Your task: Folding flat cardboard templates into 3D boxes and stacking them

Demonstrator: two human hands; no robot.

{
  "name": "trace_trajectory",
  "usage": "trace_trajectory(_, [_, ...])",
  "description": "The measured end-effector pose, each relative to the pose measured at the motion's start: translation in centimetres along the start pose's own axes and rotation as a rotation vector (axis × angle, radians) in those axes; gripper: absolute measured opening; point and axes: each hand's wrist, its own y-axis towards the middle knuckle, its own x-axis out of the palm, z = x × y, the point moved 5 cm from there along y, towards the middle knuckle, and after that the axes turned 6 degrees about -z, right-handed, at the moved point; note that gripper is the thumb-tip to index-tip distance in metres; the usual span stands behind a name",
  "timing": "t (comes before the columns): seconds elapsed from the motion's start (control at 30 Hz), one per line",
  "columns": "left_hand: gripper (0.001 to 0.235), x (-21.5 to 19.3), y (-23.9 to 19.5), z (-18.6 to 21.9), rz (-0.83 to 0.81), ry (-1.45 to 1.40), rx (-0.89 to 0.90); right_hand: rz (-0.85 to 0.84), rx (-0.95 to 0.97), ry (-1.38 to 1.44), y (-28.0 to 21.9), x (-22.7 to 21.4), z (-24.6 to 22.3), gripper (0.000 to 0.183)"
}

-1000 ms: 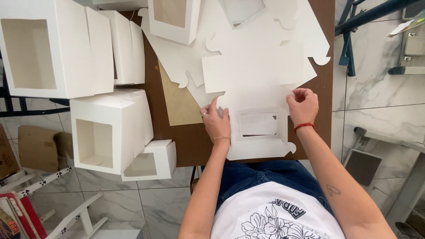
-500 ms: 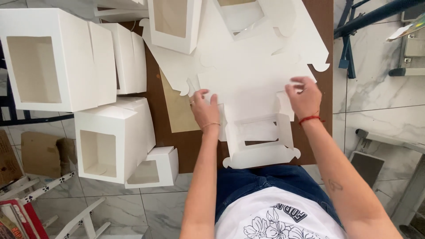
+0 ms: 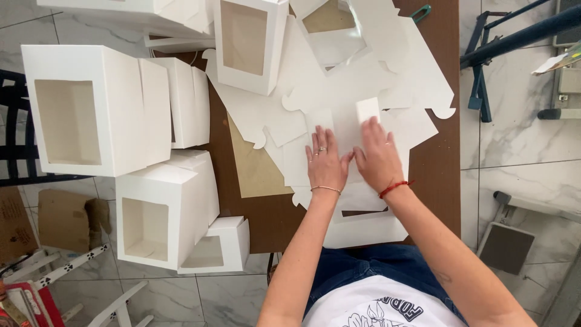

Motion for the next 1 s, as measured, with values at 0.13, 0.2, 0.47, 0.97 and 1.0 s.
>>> trace_trajectory(0.13, [0.050, 1.6, 1.8, -1.7, -0.228, 0.018, -0.118, -0.462, 0.183, 0.089, 0.0, 5.7, 3.8, 0.032])
trace_trajectory(0.2, [0.020, -1.1, 3.4, -4.4, -0.083, -0.225, -0.403, -0.425, 0.527, 0.217, 1.4, 6.3, 7.7, 0.021])
trace_trajectory(0.47, [0.079, 0.5, 8.7, -12.2, 0.331, -0.812, -0.678, 0.207, 0.978, 1.101, 6.7, 2.2, 10.9, 0.060])
trace_trajectory(0.97, [0.032, -1.8, 9.2, -2.9, 0.151, -0.053, -0.101, -0.162, 0.394, 0.260, 7.6, 2.6, 3.3, 0.057])
trace_trajectory(1.0, [0.041, -0.7, 9.4, -3.1, 0.090, 0.035, -0.092, -0.321, 0.451, 0.151, 7.5, 3.2, 3.6, 0.057])
